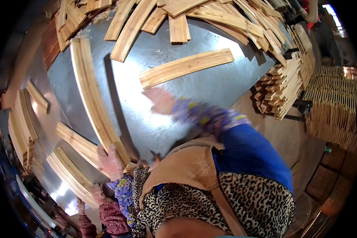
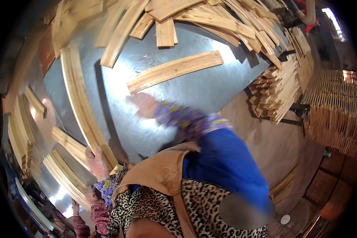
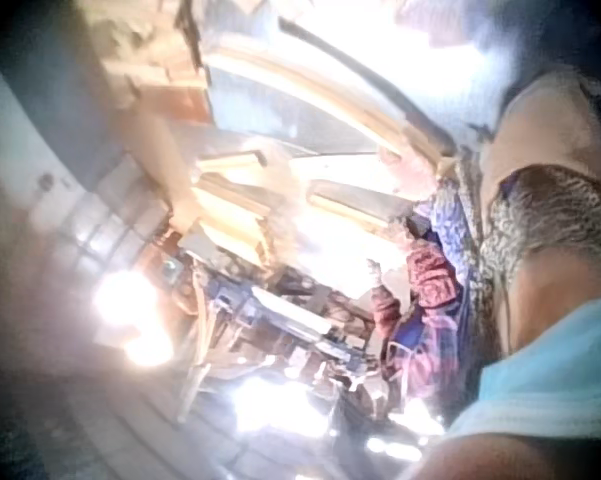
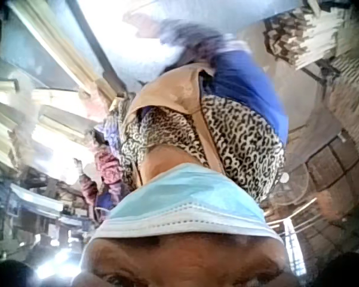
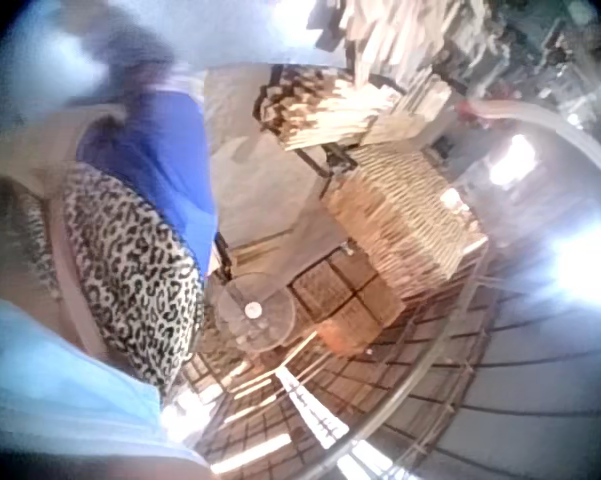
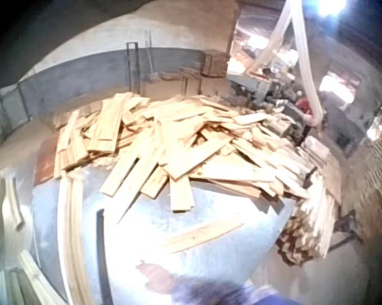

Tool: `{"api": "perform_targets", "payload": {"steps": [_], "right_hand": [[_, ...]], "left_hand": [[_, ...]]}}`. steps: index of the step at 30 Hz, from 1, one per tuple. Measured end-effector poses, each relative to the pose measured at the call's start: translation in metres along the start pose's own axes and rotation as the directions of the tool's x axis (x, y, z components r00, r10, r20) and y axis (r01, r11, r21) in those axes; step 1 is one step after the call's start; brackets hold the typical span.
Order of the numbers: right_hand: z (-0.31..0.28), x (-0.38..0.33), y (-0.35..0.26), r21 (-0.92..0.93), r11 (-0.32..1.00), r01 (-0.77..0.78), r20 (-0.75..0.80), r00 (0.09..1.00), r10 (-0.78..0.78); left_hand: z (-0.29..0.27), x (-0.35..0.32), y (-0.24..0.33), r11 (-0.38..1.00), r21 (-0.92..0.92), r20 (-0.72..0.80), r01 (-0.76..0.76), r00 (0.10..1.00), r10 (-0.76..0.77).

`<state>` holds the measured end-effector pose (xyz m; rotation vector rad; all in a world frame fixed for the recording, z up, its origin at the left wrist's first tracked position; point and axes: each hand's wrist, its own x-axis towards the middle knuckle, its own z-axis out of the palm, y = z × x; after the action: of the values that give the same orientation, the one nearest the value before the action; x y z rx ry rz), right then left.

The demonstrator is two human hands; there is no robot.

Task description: The person sorts wooden planks on a metal table, picking them up from a pile and arranging them into neat stacks. The person handles the wood by hand, repeatedly picking up pieces and placing them into organized piles.

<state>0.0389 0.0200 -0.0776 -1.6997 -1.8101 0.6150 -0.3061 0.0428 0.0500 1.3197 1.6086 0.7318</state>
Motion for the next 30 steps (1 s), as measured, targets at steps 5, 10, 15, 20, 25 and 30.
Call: {"api": "perform_targets", "payload": {"steps": [5,10,15,20,25,30], "right_hand": [[-0.216,-0.012,0.093,-0.580,0.764,-0.282,0.137,0.891,0.433],[-0.187,0.007,0.129,0.365,0.608,-0.705,0.584,0.682,0.440],[-0.116,0.045,0.040,0.688,-0.320,-0.652,0.681,0.732,-0.025],[-0.059,0.085,-0.010,0.659,-0.412,-0.629,0.667,0.742,-0.067],[0.010,0.108,-0.031,0.513,-0.444,-0.735,0.837,0.542,0.070],[0.141,0.077,-0.153,0.241,0.928,-0.285,0.666,0.744,0.055]], "left_hand": [[0.037,-0.010,0.017,0.978,0.199,0.051,0.063,0.996,-0.074],[0.066,-0.004,-0.003,0.957,0.223,-0.100,0.186,0.981,-0.168],[0.077,-0.012,-0.059,0.939,-0.233,-0.134,0.253,0.948,-0.288],[0.078,-0.012,-0.066,0.908,-0.296,-0.134,0.295,0.929,-0.345],[0.054,-0.008,-0.070,0.945,0.271,-0.380,0.181,0.923,-0.067],[-0.018,-0.009,-0.018,0.969,-0.174,-0.273,0.178,0.936,-0.221]]}}
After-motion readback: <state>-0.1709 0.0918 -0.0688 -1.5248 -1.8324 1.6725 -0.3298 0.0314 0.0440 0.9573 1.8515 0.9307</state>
